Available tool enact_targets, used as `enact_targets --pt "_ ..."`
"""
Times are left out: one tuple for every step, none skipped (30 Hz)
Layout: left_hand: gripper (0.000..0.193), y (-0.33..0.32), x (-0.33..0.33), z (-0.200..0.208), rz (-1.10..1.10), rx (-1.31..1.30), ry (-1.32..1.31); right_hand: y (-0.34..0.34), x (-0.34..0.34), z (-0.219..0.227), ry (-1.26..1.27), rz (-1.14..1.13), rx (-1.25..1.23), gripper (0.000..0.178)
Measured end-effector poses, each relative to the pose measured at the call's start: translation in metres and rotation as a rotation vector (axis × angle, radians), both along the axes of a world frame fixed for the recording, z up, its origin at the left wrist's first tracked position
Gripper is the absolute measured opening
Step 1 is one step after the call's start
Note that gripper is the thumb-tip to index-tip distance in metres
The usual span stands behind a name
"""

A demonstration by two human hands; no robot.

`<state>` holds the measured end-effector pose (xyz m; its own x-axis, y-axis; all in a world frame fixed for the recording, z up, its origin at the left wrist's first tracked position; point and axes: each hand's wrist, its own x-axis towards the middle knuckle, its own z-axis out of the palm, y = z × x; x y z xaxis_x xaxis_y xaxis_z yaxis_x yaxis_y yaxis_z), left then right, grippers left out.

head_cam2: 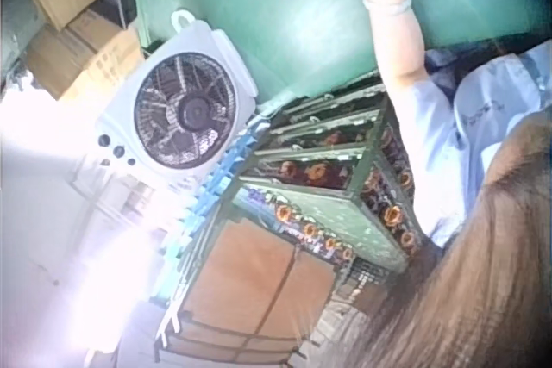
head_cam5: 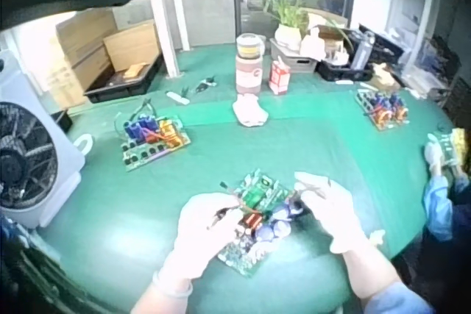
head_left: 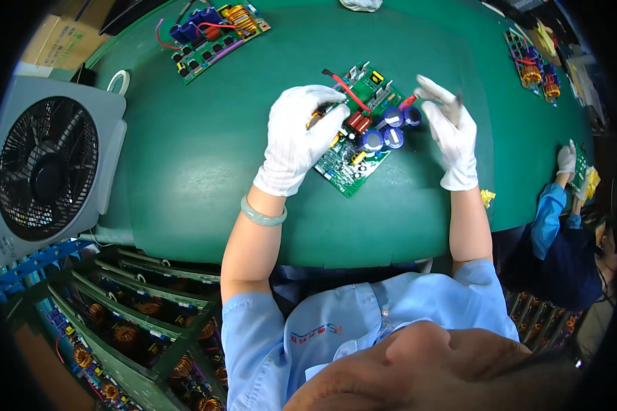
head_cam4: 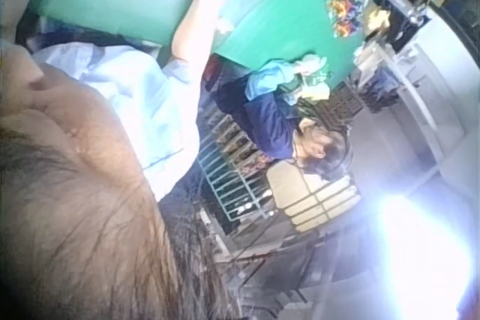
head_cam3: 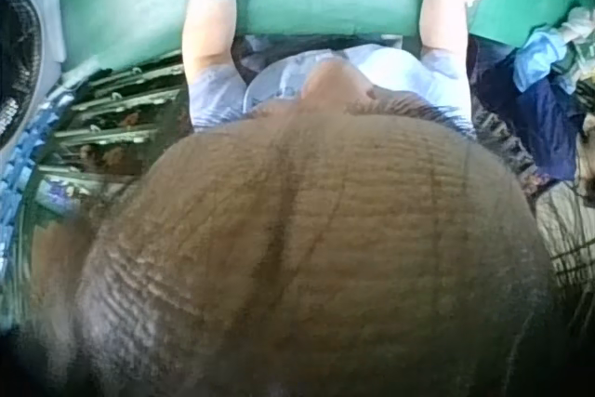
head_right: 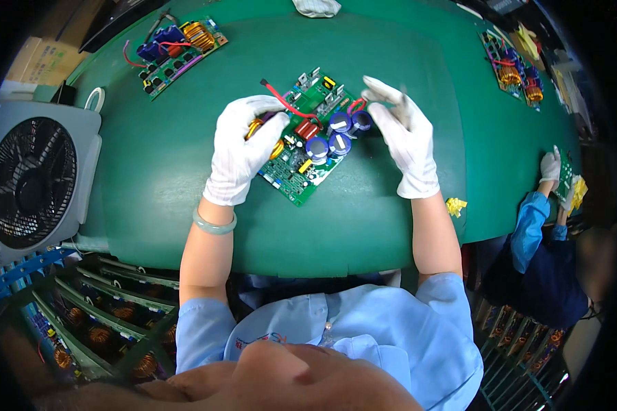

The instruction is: The person scrapes the surface of green circuit boards using a small metal tool. They flip the boards over to check components and place them into a green storage rack. The person handles multiple boards one by one, performing repetitive cleaning and inspection actions.

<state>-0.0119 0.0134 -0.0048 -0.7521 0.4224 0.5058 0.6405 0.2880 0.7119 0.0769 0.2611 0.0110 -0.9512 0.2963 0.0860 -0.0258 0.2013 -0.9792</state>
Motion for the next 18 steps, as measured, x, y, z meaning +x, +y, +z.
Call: enact_targets --pt "0.018 0.000 -0.001 -0.001 0.024 -0.013 -0.023 0.000 -0.002 -0.002 0.002 0.009 0.049 0.039" --pt "0.017 0.000 -0.002 -0.003 0.024 0.029 -0.028 0.000 -0.004 -0.004 0.003 0.019 0.097 0.041" --pt "0.016 -0.001 -0.003 -0.003 0.022 0.020 -0.043 0.000 -0.006 -0.007 0.006 0.030 0.142 0.044" --pt "0.015 -0.002 -0.004 -0.001 0.021 0.010 -0.058 0.002 -0.007 -0.012 0.058 0.019 0.160 0.049" --pt "0.014 -0.003 -0.005 0.000 0.020 0.000 -0.072 0.007 -0.008 -0.018 0.096 0.027 0.168 0.050" --pt "0.012 -0.004 -0.005 -0.005 0.020 0.035 -0.095 0.009 -0.008 -0.014 0.047 0.058 0.131 0.048" --pt "0.012 -0.004 -0.006 -0.008 0.033 0.050 -0.141 0.009 -0.008 -0.010 -0.001 0.091 0.093 0.046" --pt "0.013 -0.005 -0.006 -0.011 0.048 0.066 -0.186 0.008 -0.007 -0.014 0.022 0.124 0.113 0.043" --pt "0.013 -0.005 -0.007 -0.013 0.060 0.086 -0.231 0.008 -0.008 -0.018 0.046 0.153 0.137 0.040" --pt "0.019 -0.006 -0.007 -0.013 0.045 0.124 -0.252 0.008 -0.009 -0.022 0.071 0.183 0.162 0.037" --pt "0.021 -0.006 -0.005 -0.010 0.058 0.169 -0.343 0.008 -0.009 -0.023 0.051 0.181 0.126 0.035" --pt "0.023 -0.005 -0.003 -0.003 0.072 0.218 -0.435 0.009 -0.009 -0.023 0.031 0.179 0.094 0.032" --pt "0.024 -0.004 -0.002 0.001 0.087 0.267 -0.526 0.010 -0.010 -0.023 0.010 0.178 0.061 0.030" --pt "0.030 -0.006 -0.003 0.001 0.055 0.316 -0.575 0.011 -0.010 -0.024 0.042 0.175 0.081 0.026" --pt "0.031 -0.007 -0.003 0.002 0.047 0.321 -0.592 0.013 -0.011 -0.023 0.021 0.194 0.134 0.025" --pt "0.032 -0.007 -0.004 0.003 0.040 0.327 -0.609 0.017 -0.012 -0.021 0.001 0.214 0.186 0.024" --pt "0.033 -0.008 -0.005 0.003 0.033 0.334 -0.626 0.019 -0.012 -0.019 -0.019 0.235 0.239 0.023" --pt "0.035 -0.007 -0.005 0.002 0.038 0.307 -0.593 0.020 -0.011 -0.020 -0.027 0.223 0.242 0.018"
